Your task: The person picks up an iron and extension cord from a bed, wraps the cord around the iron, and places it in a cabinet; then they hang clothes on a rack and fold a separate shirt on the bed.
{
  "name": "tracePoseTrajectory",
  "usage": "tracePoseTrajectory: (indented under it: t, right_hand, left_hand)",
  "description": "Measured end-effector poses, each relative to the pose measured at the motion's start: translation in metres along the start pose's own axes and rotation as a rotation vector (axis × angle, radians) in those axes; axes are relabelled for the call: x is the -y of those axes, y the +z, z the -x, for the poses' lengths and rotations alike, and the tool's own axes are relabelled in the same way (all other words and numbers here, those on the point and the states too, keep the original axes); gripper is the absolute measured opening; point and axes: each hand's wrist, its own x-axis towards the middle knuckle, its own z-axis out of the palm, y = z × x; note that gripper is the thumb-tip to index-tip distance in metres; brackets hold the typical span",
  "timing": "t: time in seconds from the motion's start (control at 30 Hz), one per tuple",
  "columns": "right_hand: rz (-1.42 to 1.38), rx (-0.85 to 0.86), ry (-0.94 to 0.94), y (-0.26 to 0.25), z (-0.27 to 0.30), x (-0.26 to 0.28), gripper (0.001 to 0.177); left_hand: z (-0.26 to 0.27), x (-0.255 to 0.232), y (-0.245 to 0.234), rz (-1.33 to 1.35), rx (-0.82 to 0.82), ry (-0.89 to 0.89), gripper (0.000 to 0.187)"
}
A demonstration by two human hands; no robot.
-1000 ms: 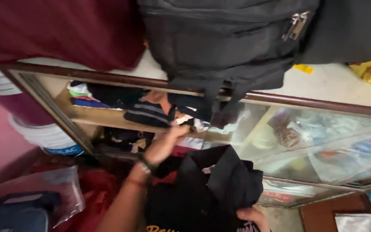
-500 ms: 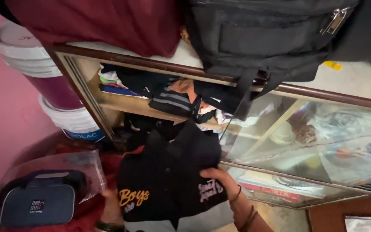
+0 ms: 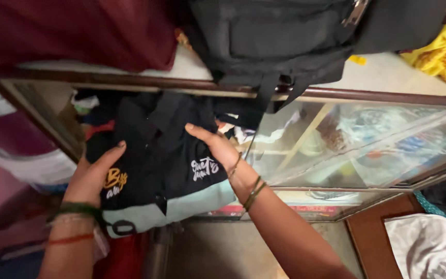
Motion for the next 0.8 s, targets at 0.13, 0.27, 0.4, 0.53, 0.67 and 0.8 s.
tracePoseTrajectory:
  t: [0.13, 0.27, 0.4, 0.53, 0.67, 0.8]
  right_hand:
    - [0.136, -0.113, -0.098, -0.030, -0.028, 0.000, 0.036]
    - [0.266, -0.181, -0.224, -0.091, -0.079, -0.001, 0.040]
    - [0.534, -0.273, -0.341, -0.170, -0.161, -0.004, 0.047]
    - [0.604, -0.272, -0.406, -0.197, -0.198, 0.003, 0.051]
    - [0.682, -0.318, -0.437, -0.190, -0.190, 0.007, 0.049]
    - [0.781, -0.365, -0.480, -0.173, -0.184, 0.003, 0.048]
  left_hand:
    - [-0.037, -0.015, 0.016, -0.112, 0.112, -0.052, 0.057]
    - [-0.081, -0.042, 0.026, -0.095, 0.082, -0.081, 0.064]
    - [-0.140, -0.024, 0.031, -0.197, 0.077, -0.081, 0.068]
    - [-0.185, 0.000, 0.032, -0.211, 0.078, -0.055, 0.065]
    - [-0.223, 0.008, 0.037, -0.229, 0.066, -0.027, 0.061]
    - [-0.249, 0.020, 0.058, -0.261, 0.070, 0.009, 0.058]
